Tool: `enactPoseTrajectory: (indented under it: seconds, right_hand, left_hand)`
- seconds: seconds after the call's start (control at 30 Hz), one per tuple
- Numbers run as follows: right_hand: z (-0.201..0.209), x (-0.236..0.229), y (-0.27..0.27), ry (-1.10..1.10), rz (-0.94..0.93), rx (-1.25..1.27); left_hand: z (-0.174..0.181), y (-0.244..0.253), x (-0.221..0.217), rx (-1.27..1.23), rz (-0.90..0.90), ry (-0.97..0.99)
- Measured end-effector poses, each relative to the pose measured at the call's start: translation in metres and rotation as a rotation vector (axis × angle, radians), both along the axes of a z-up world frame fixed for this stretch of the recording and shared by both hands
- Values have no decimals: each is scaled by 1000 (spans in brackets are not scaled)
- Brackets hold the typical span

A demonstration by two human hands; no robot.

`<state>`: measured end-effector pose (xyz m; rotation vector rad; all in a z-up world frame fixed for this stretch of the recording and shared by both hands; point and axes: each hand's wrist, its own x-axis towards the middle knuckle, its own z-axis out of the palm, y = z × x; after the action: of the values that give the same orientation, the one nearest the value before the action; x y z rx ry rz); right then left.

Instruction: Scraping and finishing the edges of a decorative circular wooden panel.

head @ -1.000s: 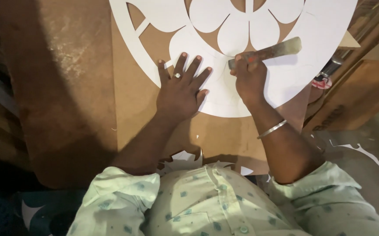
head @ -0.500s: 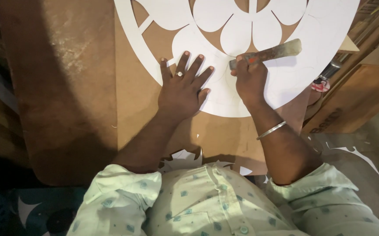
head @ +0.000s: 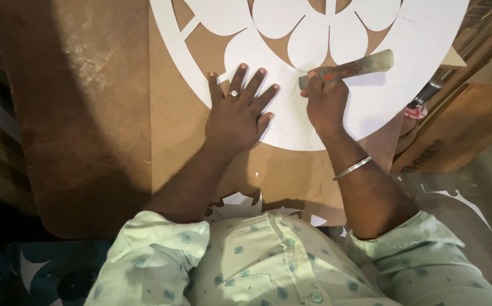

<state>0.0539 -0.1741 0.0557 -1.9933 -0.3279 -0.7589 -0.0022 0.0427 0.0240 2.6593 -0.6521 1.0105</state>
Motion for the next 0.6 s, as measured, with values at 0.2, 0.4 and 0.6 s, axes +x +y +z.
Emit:
enactPoseTrajectory:
  seconds: [0.2, 0.4, 0.6]
  right_hand:
    - [4, -2, 3, 10, -4, 12]
    - [12, -4, 9, 56, -92, -57]
    - [9, -1, 6, 72, -59, -33]
  left_hand:
    - [3, -1, 1, 24, 10, 46]
    - [1, -1, 2, 10, 2, 42]
    - [-6, 0, 1, -67, -45, -63]
